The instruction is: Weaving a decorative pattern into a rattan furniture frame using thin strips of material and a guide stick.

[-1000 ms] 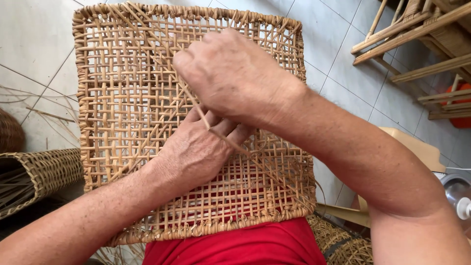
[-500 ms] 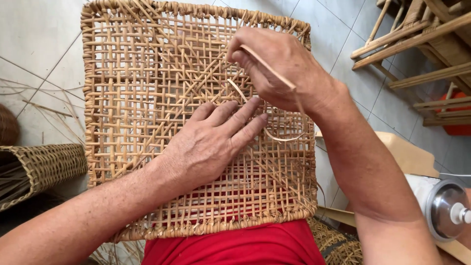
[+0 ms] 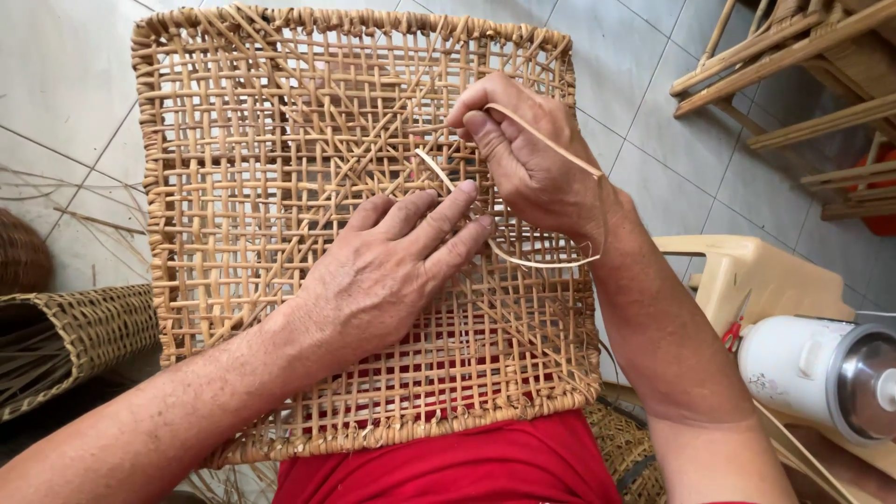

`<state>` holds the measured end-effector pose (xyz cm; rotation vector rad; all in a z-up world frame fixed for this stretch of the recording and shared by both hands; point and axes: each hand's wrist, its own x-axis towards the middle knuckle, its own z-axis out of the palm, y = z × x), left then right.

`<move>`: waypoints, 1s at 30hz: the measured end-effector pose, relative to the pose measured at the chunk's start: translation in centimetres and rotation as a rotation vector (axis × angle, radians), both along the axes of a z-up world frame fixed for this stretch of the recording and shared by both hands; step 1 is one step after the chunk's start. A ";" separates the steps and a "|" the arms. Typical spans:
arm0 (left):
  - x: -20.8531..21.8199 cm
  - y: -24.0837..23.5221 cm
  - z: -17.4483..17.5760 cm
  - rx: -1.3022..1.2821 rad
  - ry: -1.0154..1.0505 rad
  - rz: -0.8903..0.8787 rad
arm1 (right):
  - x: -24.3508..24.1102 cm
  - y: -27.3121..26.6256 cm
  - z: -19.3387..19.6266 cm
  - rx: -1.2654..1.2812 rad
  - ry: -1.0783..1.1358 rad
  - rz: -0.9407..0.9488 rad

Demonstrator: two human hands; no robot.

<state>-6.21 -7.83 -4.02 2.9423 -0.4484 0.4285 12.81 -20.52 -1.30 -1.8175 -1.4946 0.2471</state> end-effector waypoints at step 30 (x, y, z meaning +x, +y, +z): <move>0.0 0.5 0.4 -0.020 0.075 0.005 | 0.3 -0.6 -1.8 -0.002 0.078 -0.041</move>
